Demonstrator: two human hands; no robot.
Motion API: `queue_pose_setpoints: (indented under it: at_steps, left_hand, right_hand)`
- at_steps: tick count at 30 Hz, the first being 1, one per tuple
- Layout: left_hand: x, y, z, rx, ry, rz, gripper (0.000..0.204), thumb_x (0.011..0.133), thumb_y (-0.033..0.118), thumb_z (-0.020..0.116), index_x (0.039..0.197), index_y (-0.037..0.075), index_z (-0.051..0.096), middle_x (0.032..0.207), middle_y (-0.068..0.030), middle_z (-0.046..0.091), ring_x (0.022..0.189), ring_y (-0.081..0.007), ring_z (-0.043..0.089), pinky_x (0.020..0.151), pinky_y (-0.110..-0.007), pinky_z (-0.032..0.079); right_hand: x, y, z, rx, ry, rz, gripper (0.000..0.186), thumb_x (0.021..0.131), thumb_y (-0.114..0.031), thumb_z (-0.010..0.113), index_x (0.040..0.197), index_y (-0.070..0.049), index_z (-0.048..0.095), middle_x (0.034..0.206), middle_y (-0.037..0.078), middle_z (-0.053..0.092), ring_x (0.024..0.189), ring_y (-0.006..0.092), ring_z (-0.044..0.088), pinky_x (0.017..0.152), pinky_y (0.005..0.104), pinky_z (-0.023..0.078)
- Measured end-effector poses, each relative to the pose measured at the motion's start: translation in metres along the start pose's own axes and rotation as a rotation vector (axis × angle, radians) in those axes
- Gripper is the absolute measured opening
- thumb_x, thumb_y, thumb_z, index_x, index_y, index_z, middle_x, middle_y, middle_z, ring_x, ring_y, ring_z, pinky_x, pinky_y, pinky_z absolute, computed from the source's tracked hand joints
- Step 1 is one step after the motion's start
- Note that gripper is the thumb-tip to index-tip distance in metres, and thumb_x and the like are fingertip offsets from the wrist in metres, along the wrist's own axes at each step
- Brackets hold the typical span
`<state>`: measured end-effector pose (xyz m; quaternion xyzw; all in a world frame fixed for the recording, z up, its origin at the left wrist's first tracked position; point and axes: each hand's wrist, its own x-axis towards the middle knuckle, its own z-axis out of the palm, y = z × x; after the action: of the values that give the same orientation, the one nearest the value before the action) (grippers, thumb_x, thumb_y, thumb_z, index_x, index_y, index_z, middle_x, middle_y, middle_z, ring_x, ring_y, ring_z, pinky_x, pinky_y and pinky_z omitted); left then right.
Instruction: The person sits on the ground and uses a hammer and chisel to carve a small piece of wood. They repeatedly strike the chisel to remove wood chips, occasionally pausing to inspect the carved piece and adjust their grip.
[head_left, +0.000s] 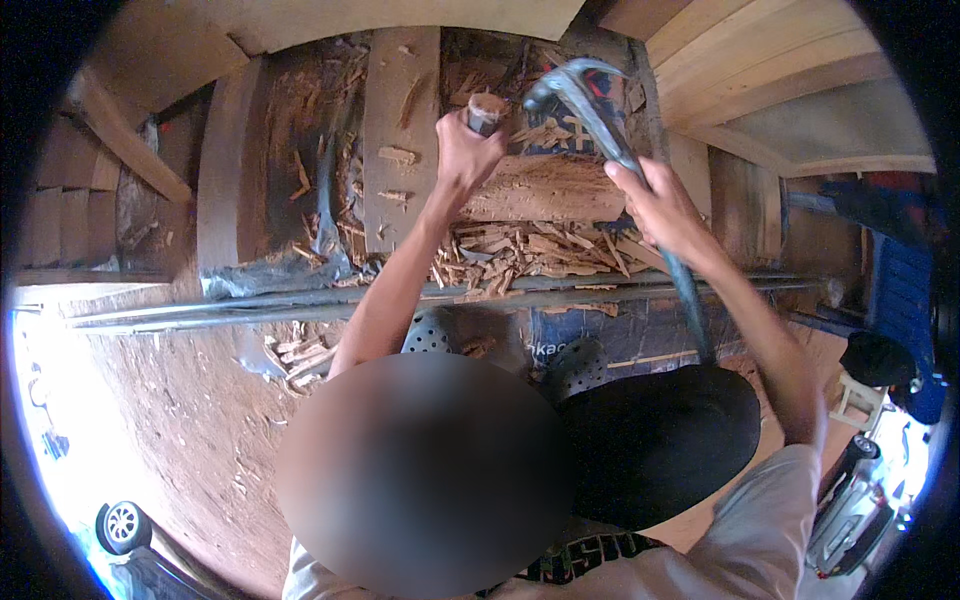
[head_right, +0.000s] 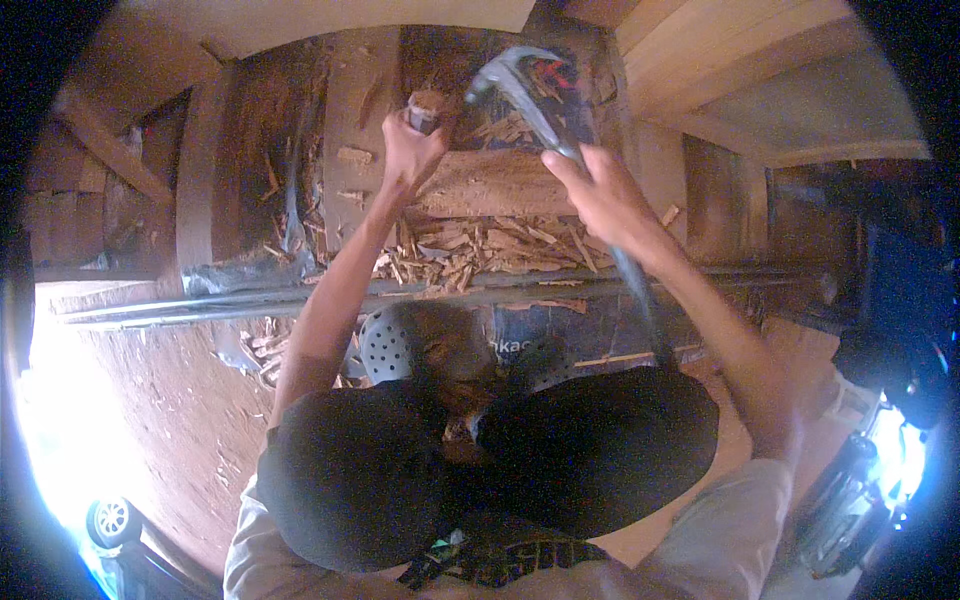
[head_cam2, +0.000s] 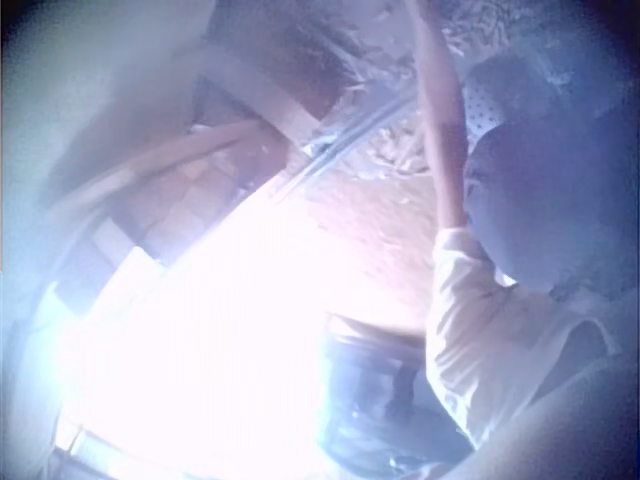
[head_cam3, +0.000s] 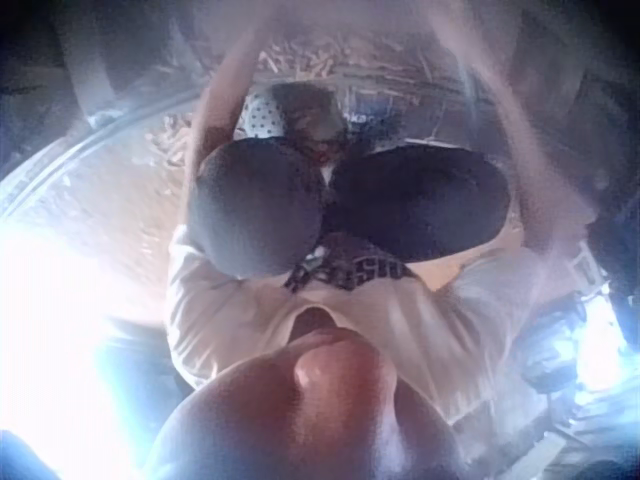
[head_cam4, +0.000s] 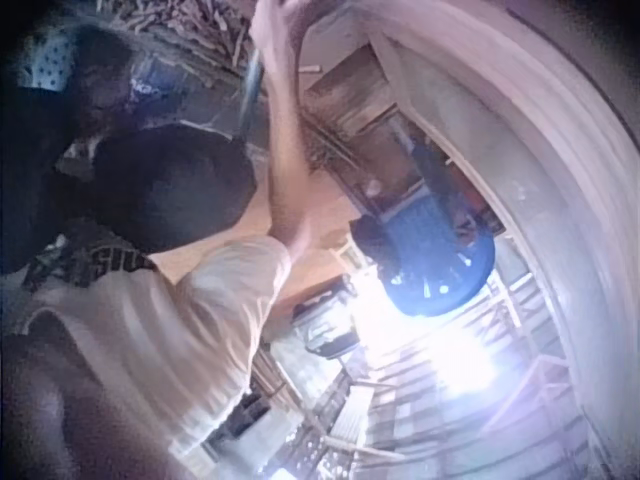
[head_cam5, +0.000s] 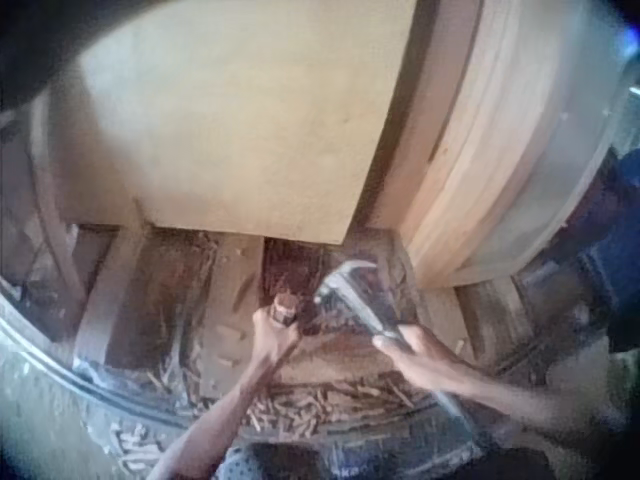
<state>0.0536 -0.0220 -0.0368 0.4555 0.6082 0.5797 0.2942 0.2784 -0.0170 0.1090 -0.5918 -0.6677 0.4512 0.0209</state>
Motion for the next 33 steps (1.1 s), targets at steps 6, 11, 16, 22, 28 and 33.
queue_pose_setpoints:
  at_steps: [6, 11, 16, 22, 28, 33]
  left_hand:
    - [0.019, 0.004, 0.001, 0.039, -0.032, -0.099, 0.014, 0.067, 0.012, 0.062, 0.066, 0.000, 0.057, 0.053, -0.0043, 0.053, 0.050, -0.0089, 0.045, 0.049, -0.031, 0.042]
    - [0.034, -0.007, 0.002, 0.000, -0.109, -0.163, 0.016, 0.068, 0.012, 0.063, 0.063, -0.001, 0.056, 0.054, -0.0022, 0.053, 0.051, -0.0087, 0.045, 0.048, -0.030, 0.041]
    - [0.050, -0.010, 0.000, 0.024, -0.140, -0.303, 0.022, 0.071, 0.016, 0.064, 0.059, 0.000, 0.054, 0.055, 0.0005, 0.052, 0.051, -0.0066, 0.043, 0.045, -0.029, 0.038]
    - [0.047, -0.008, 0.004, -0.049, -0.103, -0.257, 0.022, 0.072, 0.019, 0.066, 0.058, 0.006, 0.054, 0.055, 0.0026, 0.049, 0.049, -0.0060, 0.043, 0.043, -0.029, 0.036]
    - [0.026, -0.017, 0.006, 0.078, -0.010, -0.114, 0.014, 0.067, 0.012, 0.062, 0.063, 0.000, 0.054, 0.055, -0.0048, 0.054, 0.052, -0.0103, 0.047, 0.050, -0.033, 0.042]
    - [0.032, -0.028, 0.007, 0.037, -0.036, -0.110, 0.016, 0.071, 0.019, 0.069, 0.073, 0.004, 0.064, 0.061, 0.0039, 0.053, 0.056, -0.0053, 0.040, 0.046, -0.028, 0.037]
  right_hand:
    - [-0.016, 0.085, 0.046, -0.164, 0.136, -0.185, 0.035, 0.091, -0.036, 0.051, 0.076, -0.004, 0.049, 0.057, 0.002, 0.043, 0.052, 0.0139, 0.044, 0.050, 0.0354, 0.036]
    - [-0.013, 0.126, 0.077, -0.257, 0.203, -0.262, 0.029, 0.090, -0.025, 0.053, 0.092, 0.004, 0.052, 0.065, 0.021, 0.055, 0.061, 0.0368, 0.056, 0.056, 0.0444, 0.041]
    - [-0.017, 0.119, 0.080, -0.343, 0.206, -0.219, 0.031, 0.090, -0.022, 0.051, 0.097, 0.009, 0.050, 0.069, 0.027, 0.056, 0.067, 0.0433, 0.057, 0.056, 0.0489, 0.043]
    - [-0.019, 0.116, 0.079, -0.421, 0.204, -0.205, 0.034, 0.089, -0.026, 0.052, 0.099, 0.006, 0.048, 0.078, 0.029, 0.059, 0.075, 0.0444, 0.059, 0.064, 0.0509, 0.046]
    - [-0.026, 0.101, 0.071, -0.162, 0.221, -0.172, 0.033, 0.088, -0.030, 0.055, 0.089, 0.003, 0.054, 0.071, 0.021, 0.059, 0.066, 0.0358, 0.059, 0.061, 0.0433, 0.043]
    - [-0.037, 0.079, 0.059, -0.004, 0.468, -0.351, 0.031, 0.090, -0.029, 0.054, 0.089, 0.001, 0.054, 0.065, 0.014, 0.056, 0.058, 0.0260, 0.054, 0.057, 0.0391, 0.042]
